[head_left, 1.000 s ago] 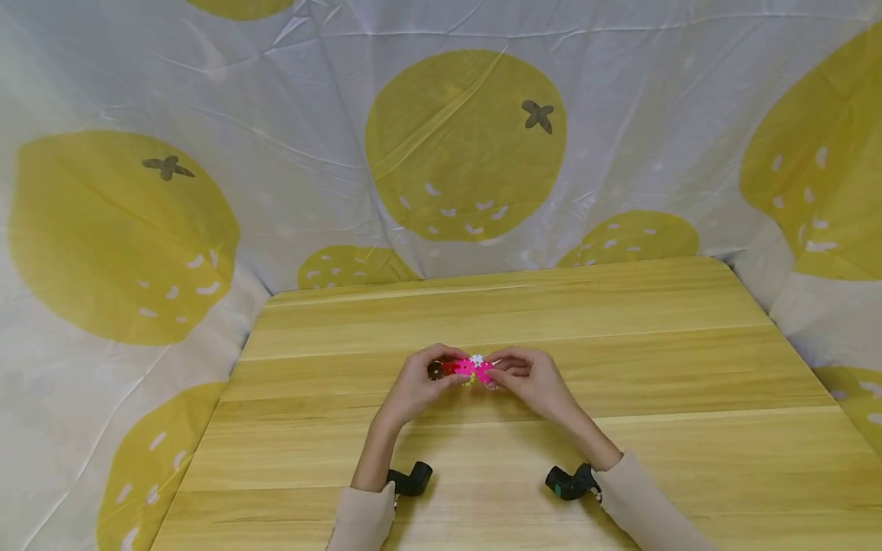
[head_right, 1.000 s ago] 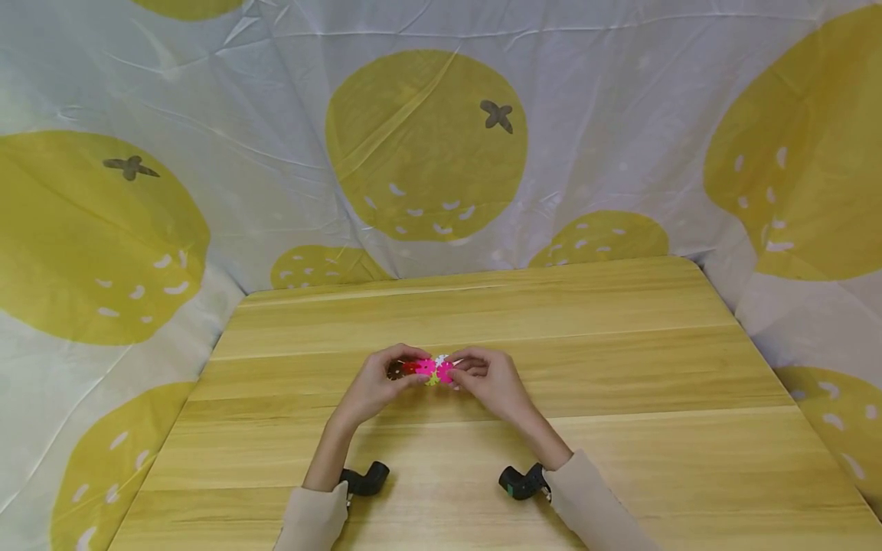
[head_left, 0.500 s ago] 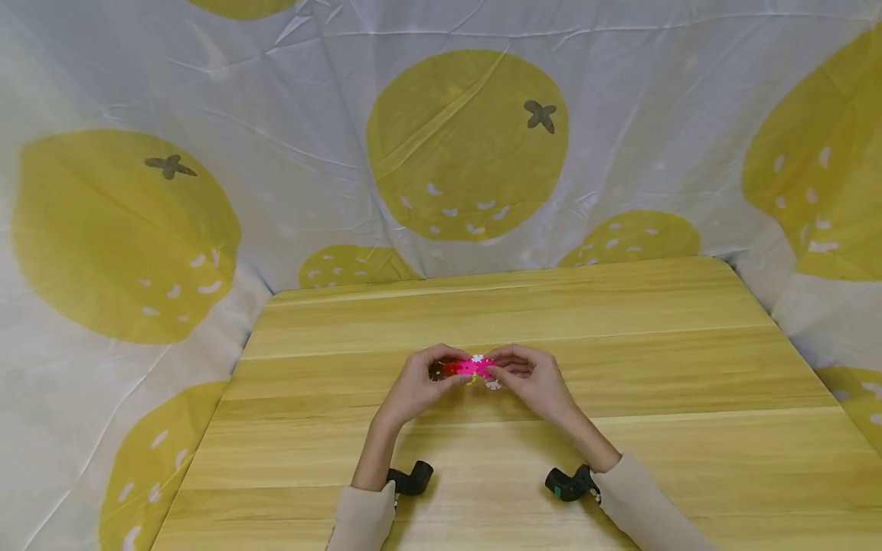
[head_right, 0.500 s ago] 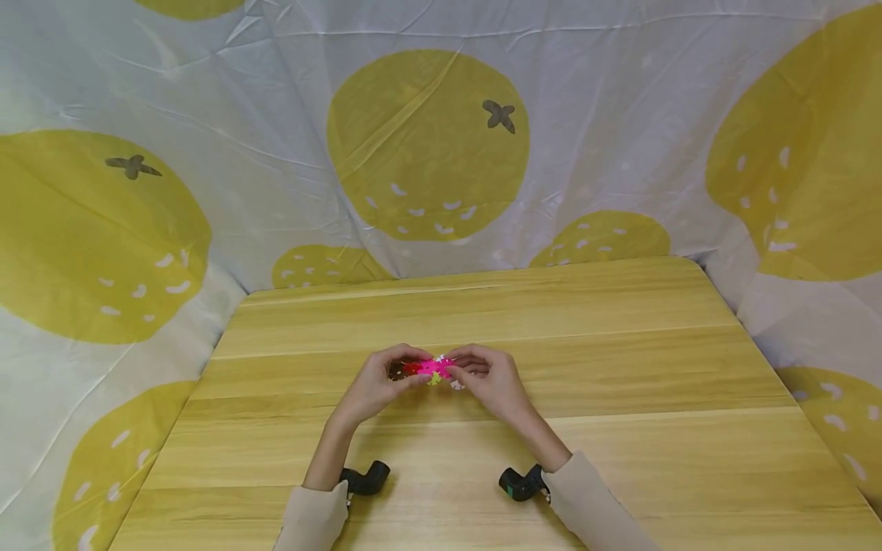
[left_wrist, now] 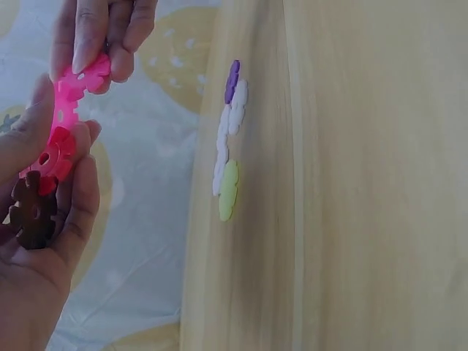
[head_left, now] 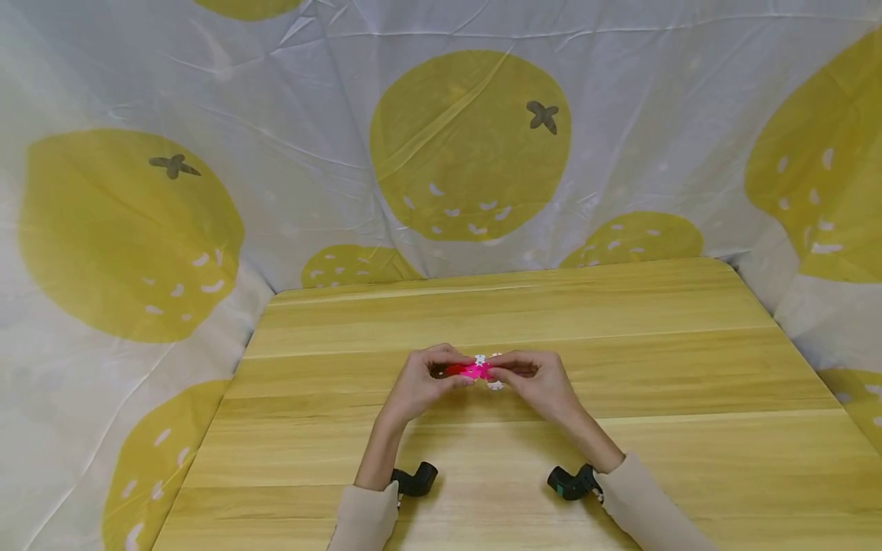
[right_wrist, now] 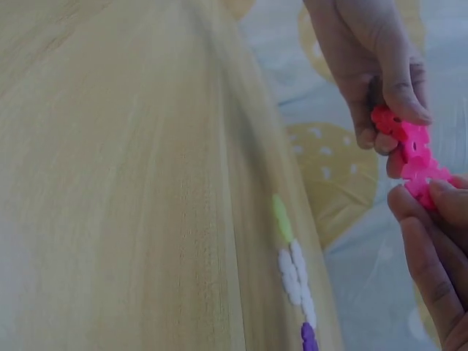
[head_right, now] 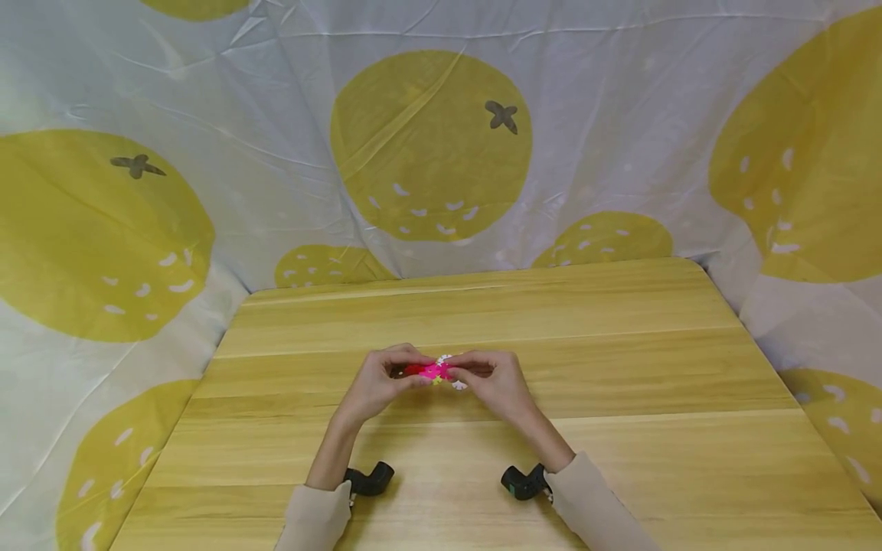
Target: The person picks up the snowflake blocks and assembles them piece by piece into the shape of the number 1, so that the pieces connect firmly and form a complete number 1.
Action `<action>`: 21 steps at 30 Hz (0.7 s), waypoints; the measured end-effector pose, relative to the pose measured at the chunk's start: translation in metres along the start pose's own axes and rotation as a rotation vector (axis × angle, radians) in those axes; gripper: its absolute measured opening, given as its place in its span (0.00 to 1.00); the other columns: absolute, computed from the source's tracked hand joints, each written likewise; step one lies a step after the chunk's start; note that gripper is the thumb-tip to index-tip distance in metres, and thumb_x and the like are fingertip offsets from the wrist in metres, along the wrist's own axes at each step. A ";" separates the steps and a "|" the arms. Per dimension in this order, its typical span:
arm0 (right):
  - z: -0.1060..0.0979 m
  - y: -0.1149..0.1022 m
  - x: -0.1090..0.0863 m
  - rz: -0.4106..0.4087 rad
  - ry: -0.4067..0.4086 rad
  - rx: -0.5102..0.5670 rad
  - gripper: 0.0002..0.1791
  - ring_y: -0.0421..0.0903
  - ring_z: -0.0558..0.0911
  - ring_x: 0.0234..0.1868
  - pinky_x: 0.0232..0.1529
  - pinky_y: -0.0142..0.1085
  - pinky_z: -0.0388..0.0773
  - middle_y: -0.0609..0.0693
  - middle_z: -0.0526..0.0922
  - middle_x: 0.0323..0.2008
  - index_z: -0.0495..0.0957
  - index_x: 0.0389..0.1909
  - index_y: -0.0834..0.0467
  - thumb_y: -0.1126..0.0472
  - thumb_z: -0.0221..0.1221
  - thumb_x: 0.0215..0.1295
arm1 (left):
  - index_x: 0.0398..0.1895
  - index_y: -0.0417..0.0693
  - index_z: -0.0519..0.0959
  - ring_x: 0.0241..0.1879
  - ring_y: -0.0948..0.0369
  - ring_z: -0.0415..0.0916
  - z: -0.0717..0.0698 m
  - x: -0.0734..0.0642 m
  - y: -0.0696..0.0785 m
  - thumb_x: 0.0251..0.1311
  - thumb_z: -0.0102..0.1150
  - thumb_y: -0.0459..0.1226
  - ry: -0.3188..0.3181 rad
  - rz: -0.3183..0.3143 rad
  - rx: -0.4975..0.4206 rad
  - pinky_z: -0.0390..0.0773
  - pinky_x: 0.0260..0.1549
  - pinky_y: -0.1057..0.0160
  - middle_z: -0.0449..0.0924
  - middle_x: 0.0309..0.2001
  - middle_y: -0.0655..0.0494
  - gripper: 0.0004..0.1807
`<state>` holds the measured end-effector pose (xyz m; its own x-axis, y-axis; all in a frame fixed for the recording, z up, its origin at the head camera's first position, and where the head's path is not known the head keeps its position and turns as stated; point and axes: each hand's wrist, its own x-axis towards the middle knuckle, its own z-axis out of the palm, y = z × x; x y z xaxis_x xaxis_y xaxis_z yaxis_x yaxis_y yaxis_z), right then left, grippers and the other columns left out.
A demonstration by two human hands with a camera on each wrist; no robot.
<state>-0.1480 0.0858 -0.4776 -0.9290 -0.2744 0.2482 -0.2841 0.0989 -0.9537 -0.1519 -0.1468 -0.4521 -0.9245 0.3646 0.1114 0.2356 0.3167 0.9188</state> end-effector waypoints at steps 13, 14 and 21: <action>0.001 0.003 0.001 0.003 -0.026 0.030 0.08 0.44 0.91 0.38 0.41 0.35 0.88 0.59 0.91 0.43 0.89 0.45 0.59 0.63 0.68 0.68 | 0.48 0.52 0.90 0.38 0.60 0.78 -0.005 -0.002 -0.002 0.61 0.74 0.37 -0.050 -0.029 -0.045 0.78 0.34 0.70 0.87 0.45 0.52 0.12; 0.001 0.003 0.001 0.001 -0.026 0.034 0.08 0.45 0.91 0.37 0.41 0.36 0.88 0.59 0.91 0.43 0.89 0.45 0.59 0.63 0.68 0.68 | 0.48 0.52 0.90 0.38 0.60 0.78 -0.005 -0.002 -0.002 0.61 0.73 0.37 -0.051 -0.030 -0.050 0.78 0.34 0.70 0.87 0.45 0.52 0.12; 0.000 0.002 0.001 0.012 -0.041 0.071 0.08 0.56 0.91 0.37 0.41 0.48 0.88 0.62 0.91 0.42 0.89 0.45 0.62 0.65 0.67 0.68 | 0.47 0.50 0.90 0.36 0.61 0.75 -0.002 -0.001 -0.003 0.62 0.72 0.36 -0.051 -0.024 -0.047 0.75 0.32 0.71 0.88 0.45 0.51 0.10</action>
<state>-0.1497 0.0856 -0.4791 -0.9212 -0.3127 0.2314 -0.2546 0.0350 -0.9664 -0.1525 -0.1495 -0.4546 -0.9131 0.4016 0.0708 0.1979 0.2845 0.9380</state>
